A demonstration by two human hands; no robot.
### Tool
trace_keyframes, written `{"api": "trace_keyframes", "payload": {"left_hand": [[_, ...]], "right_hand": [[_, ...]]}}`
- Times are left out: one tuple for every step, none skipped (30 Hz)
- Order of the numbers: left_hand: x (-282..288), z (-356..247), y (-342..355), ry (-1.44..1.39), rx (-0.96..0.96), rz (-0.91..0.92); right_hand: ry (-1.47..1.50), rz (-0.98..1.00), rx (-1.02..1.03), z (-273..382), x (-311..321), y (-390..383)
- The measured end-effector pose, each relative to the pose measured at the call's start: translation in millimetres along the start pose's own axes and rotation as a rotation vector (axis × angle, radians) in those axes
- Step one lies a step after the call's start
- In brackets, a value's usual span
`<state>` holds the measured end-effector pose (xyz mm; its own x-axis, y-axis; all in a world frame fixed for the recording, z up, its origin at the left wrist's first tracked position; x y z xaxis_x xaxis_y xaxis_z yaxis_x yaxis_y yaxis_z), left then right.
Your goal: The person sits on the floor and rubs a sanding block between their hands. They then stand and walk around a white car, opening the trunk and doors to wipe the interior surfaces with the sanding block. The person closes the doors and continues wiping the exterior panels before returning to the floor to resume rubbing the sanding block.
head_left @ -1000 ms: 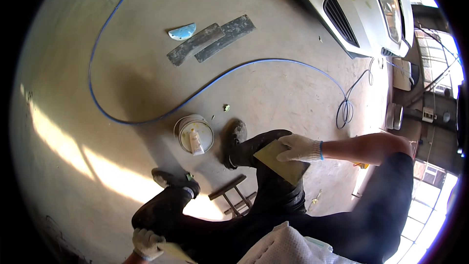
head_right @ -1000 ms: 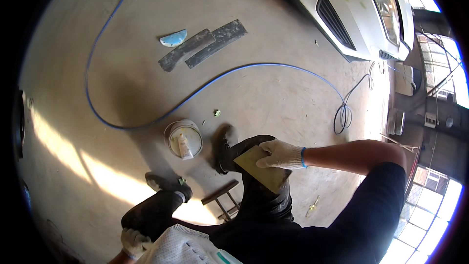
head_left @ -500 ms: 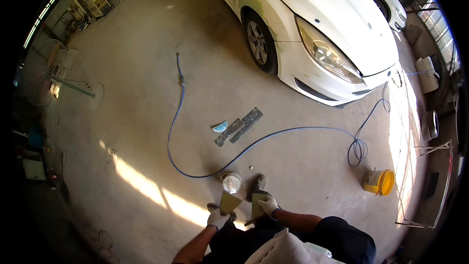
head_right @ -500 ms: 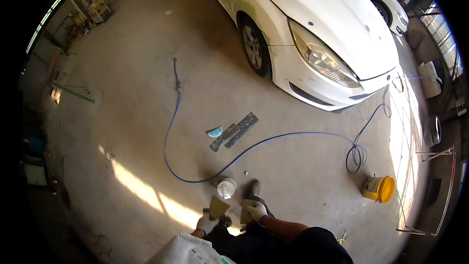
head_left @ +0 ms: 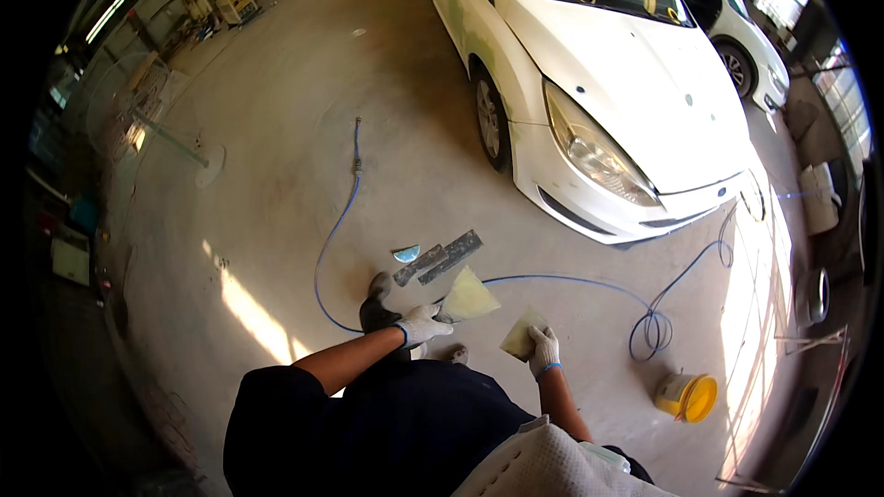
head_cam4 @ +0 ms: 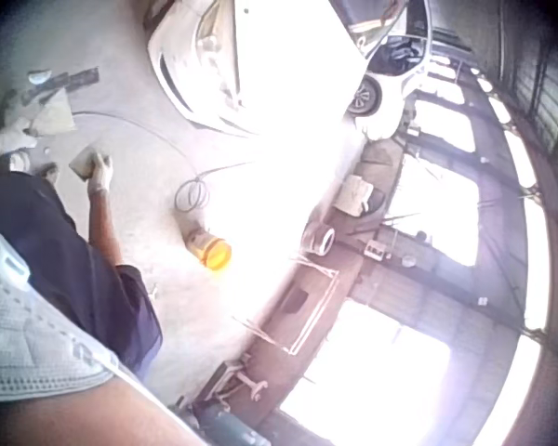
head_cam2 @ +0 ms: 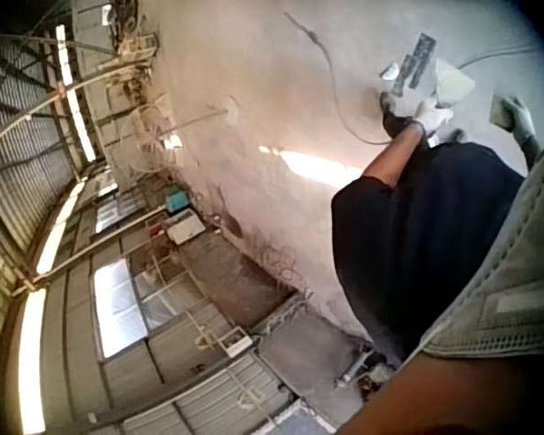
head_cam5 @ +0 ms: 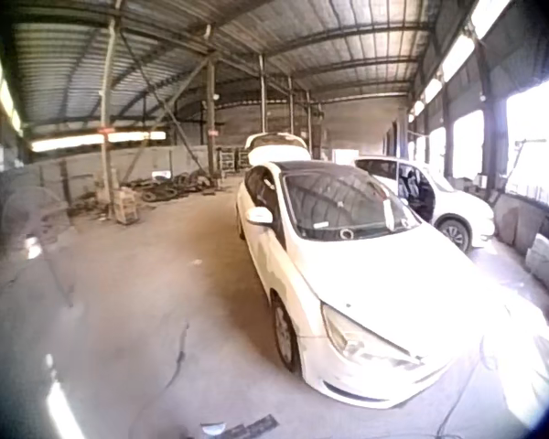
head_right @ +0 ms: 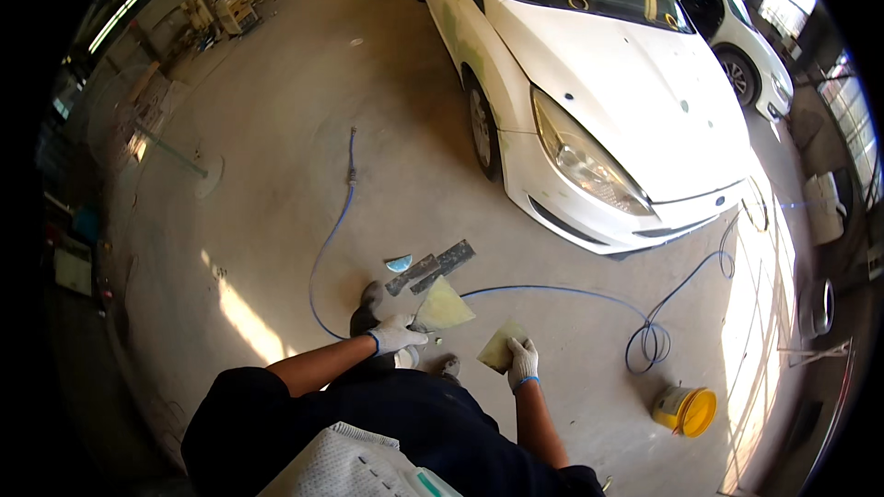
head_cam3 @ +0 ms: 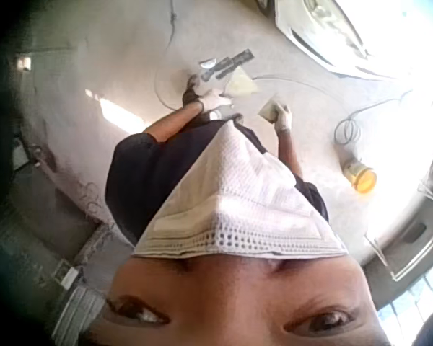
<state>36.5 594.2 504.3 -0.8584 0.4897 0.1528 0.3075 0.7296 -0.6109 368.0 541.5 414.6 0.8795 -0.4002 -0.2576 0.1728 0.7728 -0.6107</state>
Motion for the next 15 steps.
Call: {"api": "trace_keyframes", "payload": {"left_hand": [[-7.0, -9.0, 2.4, -0.031, -0.042, 0.03], [-16.1, -17.0, 5.8, -0.061, -0.083, 0.061], [-21.6, -28.5, 8.9, -0.089, -0.126, 0.087], [-23.8, -41.1, 13.5, -0.114, -0.171, 0.113], [-26.4, -60.2, 17.3, -0.109, -0.124, 0.171], [-26.3, -76.9, 23.9, -0.101, -0.078, 0.232], [-22.6, -86.5, 35.0, -0.085, -0.265, 0.246], [-18.0, -87.5, 48.3, -0.081, -0.269, 0.248], [-16.3, -105.7, 59.6, -0.077, -0.285, 0.271], [-13.1, -123.7, 71.0, -0.07, -0.303, 0.29], [-11.6, -132.9, 90.2, -0.043, -0.327, 0.287], [-3.2, -134.1, 101.5, -0.056, -0.329, 0.287], [3.3, -134.6, 111.5, -0.068, -0.332, 0.291], [7.9, -137.3, 123.6, -0.075, -0.351, 0.299], [5.9, -143.6, 139.6, -0.127, -0.402, 0.337]], "right_hand": [[0.005, 0.05, 0.006, 11.4, -8.5, 4.9], [0.006, 0.057, -0.008, 19.9, -17.0, 8.3], [0.008, 0.068, -0.021, 29.2, -30.8, 11.5], [0.01, 0.078, -0.034, 38.1, -45.4, 15.0], [0.06, 0.075, -0.01, 56.9, -60.1, 12.6], [0.079, 0.053, 0.0, 68.7, -70.6, 19.8], [0.104, 0.04, 0.003, 77.7, -85.1, 24.7], [0.13, 0.026, 0.009, 86.8, -98.0, 32.5], [0.135, 0.12, 0.021, 98.8, -96.3, 51.3], [0.14, 0.22, 0.033, 109.4, -84.1, 76.1], [0.141, 0.323, 0.041, 117.9, -80.3, 91.1], [0.032, 0.314, 0.097, 120.1, -94.2, 101.0], [-0.076, 0.303, 0.155, 123.0, -107.0, 110.7], [-0.185, 0.288, 0.233, 128.3, -116.6, 120.6], [-0.428, 0.288, 0.391, 139.5, -121.5, 123.6]]}}
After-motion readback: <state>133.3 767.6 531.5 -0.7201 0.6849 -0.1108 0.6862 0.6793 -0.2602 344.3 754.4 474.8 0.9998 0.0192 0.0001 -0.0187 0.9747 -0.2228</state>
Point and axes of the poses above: each hand's wrist, its own y-axis towards the middle knuckle, its own x-axis out of the back of the hand, z = x × y, the point moved 5 cm from there along y, towards the middle knuckle, and after that the axes turned 7 degrees about -y, right-handed, at the moved point
